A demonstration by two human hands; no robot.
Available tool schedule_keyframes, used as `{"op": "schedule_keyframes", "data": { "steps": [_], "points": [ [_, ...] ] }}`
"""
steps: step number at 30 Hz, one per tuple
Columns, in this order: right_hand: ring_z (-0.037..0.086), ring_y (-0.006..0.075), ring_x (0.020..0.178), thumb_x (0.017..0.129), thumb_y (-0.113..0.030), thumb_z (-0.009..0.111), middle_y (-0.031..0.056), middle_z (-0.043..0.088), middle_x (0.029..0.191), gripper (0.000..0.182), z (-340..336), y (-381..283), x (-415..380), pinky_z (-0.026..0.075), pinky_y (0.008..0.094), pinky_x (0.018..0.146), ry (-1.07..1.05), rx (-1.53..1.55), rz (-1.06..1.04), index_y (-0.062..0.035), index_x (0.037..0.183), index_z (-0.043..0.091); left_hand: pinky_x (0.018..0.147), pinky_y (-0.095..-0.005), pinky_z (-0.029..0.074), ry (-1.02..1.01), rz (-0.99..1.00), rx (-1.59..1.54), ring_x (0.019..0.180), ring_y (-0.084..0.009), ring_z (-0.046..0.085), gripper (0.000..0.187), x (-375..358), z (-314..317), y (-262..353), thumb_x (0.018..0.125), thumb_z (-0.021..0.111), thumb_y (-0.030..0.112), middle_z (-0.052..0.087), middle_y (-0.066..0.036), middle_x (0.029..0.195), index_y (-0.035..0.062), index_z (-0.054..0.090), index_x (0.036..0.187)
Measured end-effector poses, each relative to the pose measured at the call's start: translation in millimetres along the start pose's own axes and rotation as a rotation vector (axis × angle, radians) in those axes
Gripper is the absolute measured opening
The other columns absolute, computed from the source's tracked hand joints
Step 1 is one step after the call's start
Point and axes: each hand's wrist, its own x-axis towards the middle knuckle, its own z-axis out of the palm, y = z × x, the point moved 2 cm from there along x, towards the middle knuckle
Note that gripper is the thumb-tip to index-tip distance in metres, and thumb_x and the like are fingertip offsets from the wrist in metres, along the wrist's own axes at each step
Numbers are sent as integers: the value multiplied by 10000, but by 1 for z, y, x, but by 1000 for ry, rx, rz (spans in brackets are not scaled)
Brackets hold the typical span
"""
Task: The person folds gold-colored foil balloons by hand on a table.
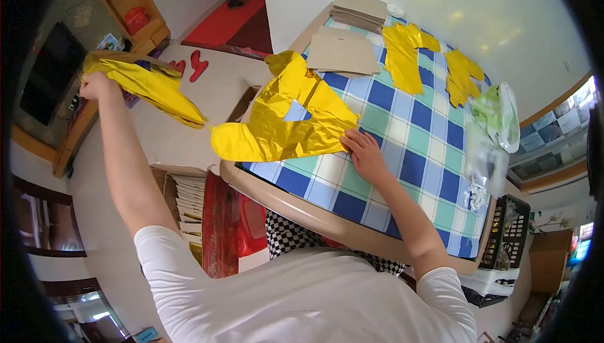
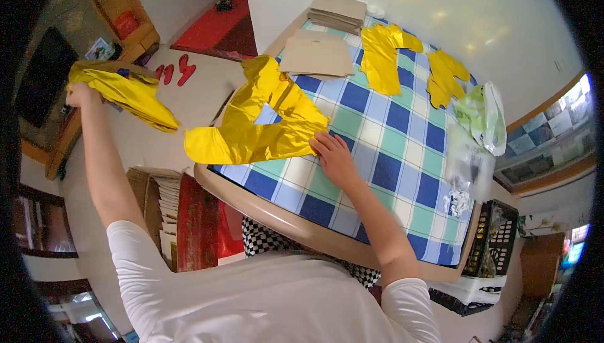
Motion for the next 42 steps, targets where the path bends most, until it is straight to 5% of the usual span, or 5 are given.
{"op": "schedule_keyframes", "data": {
  "steps": [15,18,24,36,42],
  "points": [
    [527,340,1183,810,41,565,161,515,1326,441,-40,1,-36,454,407,959,443,135,188,-91,1231,573,780,-277,424,-1499,290,-239,899,-125,509,181,-433,-52,104,971,528,228,556,-25,1001,111,565,1105],
    [553,275,1150,833,30,559,138,559,1259,407,-84,34,-79,481,357,910,647,247,420,-85,1223,579,1014,-324,397,-2069,-454,-724,1160,-200,535,197,-566,-131,160,939,509,52,549,-97,1301,51,547,1133],
    [654,157,831,967,-149,544,84,670,992,261,-145,90,-206,518,267,745,845,934,1068,-63,1213,553,1095,-468,253,-2902,168,-583,1338,-371,376,123,-668,-269,127,941,557,185,467,-162,1394,71,525,977],
    [617,248,687,816,-70,677,96,620,785,605,-120,108,-145,487,362,653,451,173,1044,-134,1356,413,1085,-567,248,-2692,-199,-393,1372,-366,332,480,-658,-293,116,902,635,295,399,-177,1450,86,496,1312],
    [495,177,645,848,15,603,60,483,745,545,-121,100,-145,432,297,617,696,38,726,-120,1351,443,1073,-644,179,-2280,876,187,1402,-402,248,566,-666,-270,109,920,542,427,370,-216,1454,147,443,1402]
  ]
}}
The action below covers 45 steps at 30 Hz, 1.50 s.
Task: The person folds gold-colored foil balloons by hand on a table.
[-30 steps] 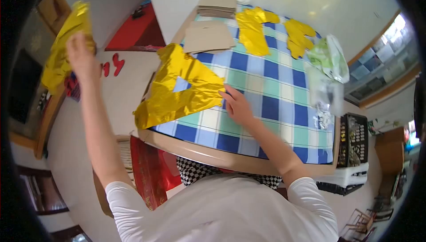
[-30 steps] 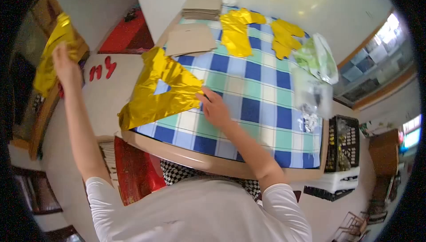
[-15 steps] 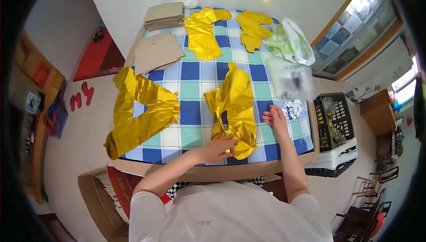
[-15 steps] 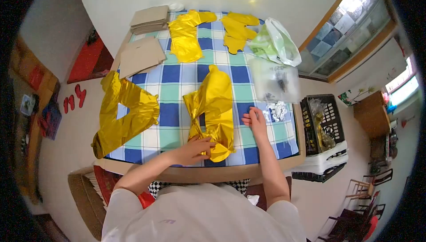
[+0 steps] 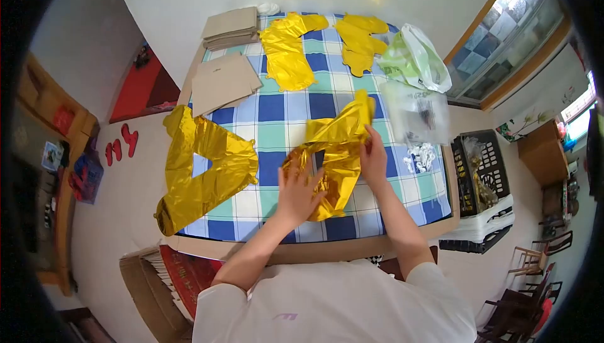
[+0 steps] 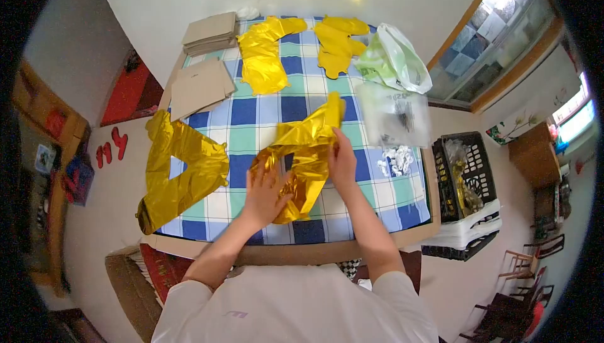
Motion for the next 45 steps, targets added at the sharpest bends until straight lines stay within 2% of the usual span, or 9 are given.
{"op": "schedule_keyframes", "data": {
  "steps": [6,9,12,14,17,24,33,40,45],
  "points": [
    [510,164,668,851,31,623,58,507,786,568,-38,39,-6,454,276,647,-2,-61,145,-118,1367,437,1057,-610,244,-206,-240,-28,1285,-346,425,590,-7,-17,2,890,587,368,491,-209,1331,92,449,1393],
    [536,170,682,848,33,624,66,525,793,581,-45,43,1,468,283,660,-31,-44,169,-130,1372,434,1062,-591,254,-153,-176,-422,1280,-319,436,581,11,-21,2,879,605,337,502,-187,1321,73,460,1376],
    [566,213,710,836,39,618,100,551,818,588,-46,53,2,481,320,676,-89,-92,206,-115,1370,427,1086,-572,235,142,159,-166,1318,-340,393,571,38,0,-7,886,594,355,461,-175,1383,103,465,1383],
    [586,271,833,818,22,631,131,577,913,564,-49,51,2,477,373,749,-94,-147,234,-95,1343,458,1096,-577,213,88,53,-25,1349,-364,346,579,33,21,-18,885,593,379,416,-172,1431,131,463,1391],
    [566,320,950,792,-3,654,144,586,996,547,-54,27,24,453,403,826,197,-471,-229,-84,1309,496,1107,-593,179,7,-36,66,1392,-411,261,606,21,32,-21,877,594,432,339,-176,1497,177,457,1410],
    [538,351,1101,803,-51,635,143,599,1173,298,25,69,155,446,439,921,-108,-344,-184,-70,1101,620,1098,-602,190,39,-30,6,1387,-411,270,567,7,24,-15,886,590,411,355,-179,1485,161,490,1385],
    [622,381,921,835,-258,654,184,663,976,293,81,103,252,492,446,814,-449,-652,-40,-63,1053,649,1094,-613,194,-14,-67,-64,1386,-408,273,490,11,20,-16,908,583,374,362,-169,1482,158,532,1345],
    [628,376,776,814,-234,690,206,647,809,220,78,121,247,485,459,670,-205,-475,-205,-63,952,674,1072,-628,224,60,-84,-233,1374,-432,285,520,10,20,-20,849,675,283,364,-200,1460,131,536,1326],
    [535,323,627,705,-184,801,160,563,671,312,68,138,266,434,408,594,-181,-323,-66,-26,774,542,1086,-584,251,108,-29,-300,1366,-433,296,516,64,-12,-21,835,679,224,376,-218,1441,87,527,1309]
  ]
}}
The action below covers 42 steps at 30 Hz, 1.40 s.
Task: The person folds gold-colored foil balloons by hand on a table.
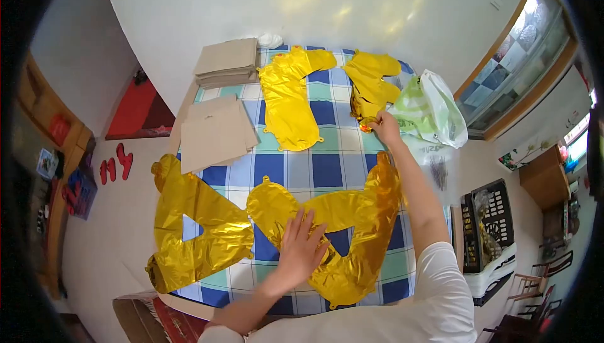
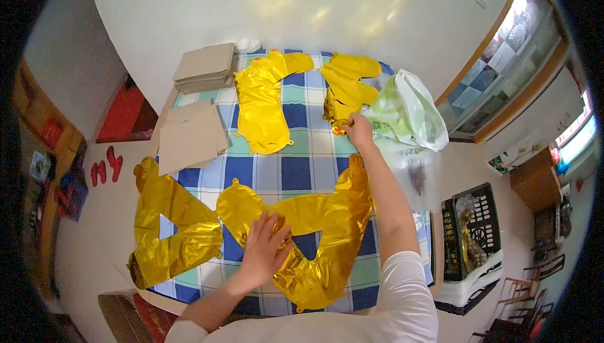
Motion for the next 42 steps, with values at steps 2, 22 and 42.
{"op": "schedule_keyframes", "data": {
  "steps": [2,22,42],
  "points": [
    [495,294,600,670,-163,833,141,528,643,389,-2,7,10,414,393,578,-55,38,38,-25,725,474,1098,-550,263,33,113,19,1369,-413,301,489,55,-3,2,847,658,204,379,-207,1442,76,523,1299],
    [648,201,569,808,-71,675,83,602,638,117,-38,28,63,486,326,506,-147,433,142,-21,786,571,1104,-515,269,155,250,327,1388,-289,306,399,278,120,-56,928,522,284,363,-153,1474,55,572,1251],
    [625,266,921,803,-46,675,124,661,1064,114,-294,-177,28,487,368,809,401,-140,-448,-24,893,608,1121,-516,248,60,251,248,1379,-315,326,471,261,114,-59,910,554,235,364,-170,1472,58,464,1337]
  ]
}}
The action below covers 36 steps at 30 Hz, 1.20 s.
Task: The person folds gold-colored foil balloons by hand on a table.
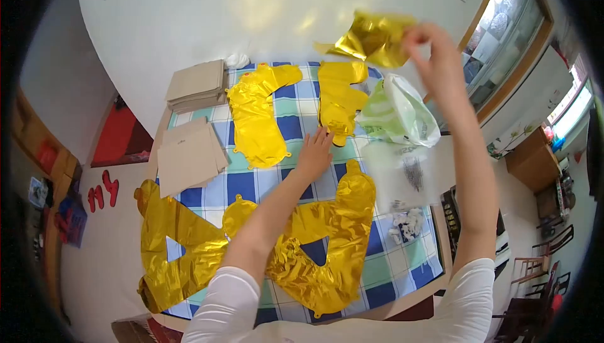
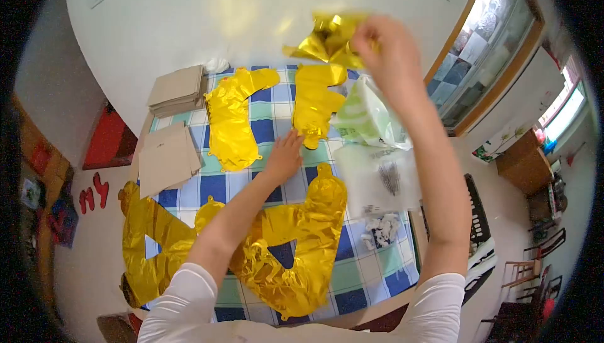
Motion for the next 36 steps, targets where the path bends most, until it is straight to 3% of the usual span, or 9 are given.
{"op": "schedule_keyframes", "data": {
  "steps": [2,5,12,15,18,26,29,32,36],
  "points": [
    [565,340,1021,764,-44,691,126,634,1071,159,-6,-41,-43,447,425,861,27,-161,-230,-36,890,594,1121,-519,248,-6,-26,-86,1385,-337,308,482,-41,-51,24,889,585,215,342,-192,1478,51,474,1328],
    [539,358,1119,758,-33,699,118,629,1097,188,-1,-73,-111,431,448,921,-106,-15,-237,-44,890,566,1117,-524,247,-42,-90,-93,1401,-363,269,531,-151,-111,64,880,602,261,328,-206,1485,56,472,1353],
    [541,354,1191,796,-1,674,142,626,1168,152,44,-127,-283,436,433,988,-515,538,197,-60,860,550,1120,-550,203,-276,-250,10,1413,-354,250,602,-319,-142,104,911,558,404,312,-196,1503,142,416,1434],
    [546,354,1185,808,-7,664,142,629,1164,141,45,-160,-344,458,416,955,-717,661,354,-51,857,540,1131,-530,187,-269,-213,18,1414,-329,258,565,-324,-147,90,915,554,403,332,-161,1505,145,455,1407],
    [549,359,1183,814,-11,660,146,628,1164,139,34,-190,-389,469,414,931,-801,673,250,-43,858,532,1142,-511,173,-263,-187,52,1420,-300,257,543,-318,-149,74,919,543,414,351,-130,1501,161,477,1395],
    [557,345,1152,811,-23,676,136,614,1181,163,4,-239,-404,461,414,929,-774,750,89,-47,887,533,1153,-496,164,-193,-214,-73,1427,-285,251,598,-308,-157,62,925,546,426,379,-123,1484,102,431,1414],
    [557,337,1151,817,-33,672,138,614,1186,181,5,-227,-392,451,410,945,-937,837,247,-36,968,572,1157,-509,144,-193,-236,-68,1429,-303,241,624,-308,-152,61,906,576,395,342,-116,1510,105,405,1432],
    [534,380,1140,864,-92,625,186,588,1189,337,35,-166,-390,443,418,952,-533,570,405,-36,1184,538,1153,-525,151,-209,-128,55,1427,-311,247,611,-296,-152,83,916,554,419,339,-107,1514,130,407,1434],
    [450,419,1246,898,-32,553,260,451,1367,361,71,-112,-375,387,432,1032,-265,183,415,-2,1255,503,1147,-541,163,-355,31,23,1427,-312,245,576,-308,-130,113,929,519,443,321,-120,1521,170,424,1427]
  ]
}}
